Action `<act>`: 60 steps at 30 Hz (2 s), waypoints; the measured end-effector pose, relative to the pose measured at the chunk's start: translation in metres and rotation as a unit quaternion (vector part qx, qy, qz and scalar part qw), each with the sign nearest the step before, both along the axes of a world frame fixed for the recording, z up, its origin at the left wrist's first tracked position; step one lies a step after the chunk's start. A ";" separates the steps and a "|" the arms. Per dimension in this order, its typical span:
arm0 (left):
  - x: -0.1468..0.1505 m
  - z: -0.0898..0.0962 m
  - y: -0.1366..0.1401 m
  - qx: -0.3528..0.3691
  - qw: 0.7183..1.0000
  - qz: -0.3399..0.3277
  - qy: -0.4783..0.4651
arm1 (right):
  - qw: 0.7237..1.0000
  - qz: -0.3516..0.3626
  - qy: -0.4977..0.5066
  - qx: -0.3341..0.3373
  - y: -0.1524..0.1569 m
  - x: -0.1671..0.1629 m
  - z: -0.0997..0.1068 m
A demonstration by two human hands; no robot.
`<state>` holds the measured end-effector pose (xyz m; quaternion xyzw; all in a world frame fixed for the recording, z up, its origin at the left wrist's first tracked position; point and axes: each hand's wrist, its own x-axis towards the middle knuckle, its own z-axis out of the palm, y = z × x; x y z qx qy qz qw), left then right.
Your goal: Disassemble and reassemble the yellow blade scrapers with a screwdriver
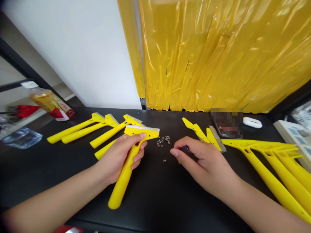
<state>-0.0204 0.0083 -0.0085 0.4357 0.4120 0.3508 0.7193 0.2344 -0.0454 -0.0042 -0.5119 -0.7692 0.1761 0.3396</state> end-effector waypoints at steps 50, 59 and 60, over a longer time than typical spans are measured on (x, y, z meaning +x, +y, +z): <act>0.005 -0.005 -0.001 -0.045 0.999 -0.016 -0.018 | 0.999 -0.015 0.052 -0.003 -0.001 -0.001 0.003; 0.007 -0.005 -0.002 -0.044 0.999 -0.010 -0.023 | 0.999 0.011 0.040 -0.012 -0.001 -0.001 0.003; 0.007 -0.004 -0.002 -0.046 0.999 -0.010 -0.024 | 0.999 0.014 0.040 -0.008 -0.001 -0.001 0.003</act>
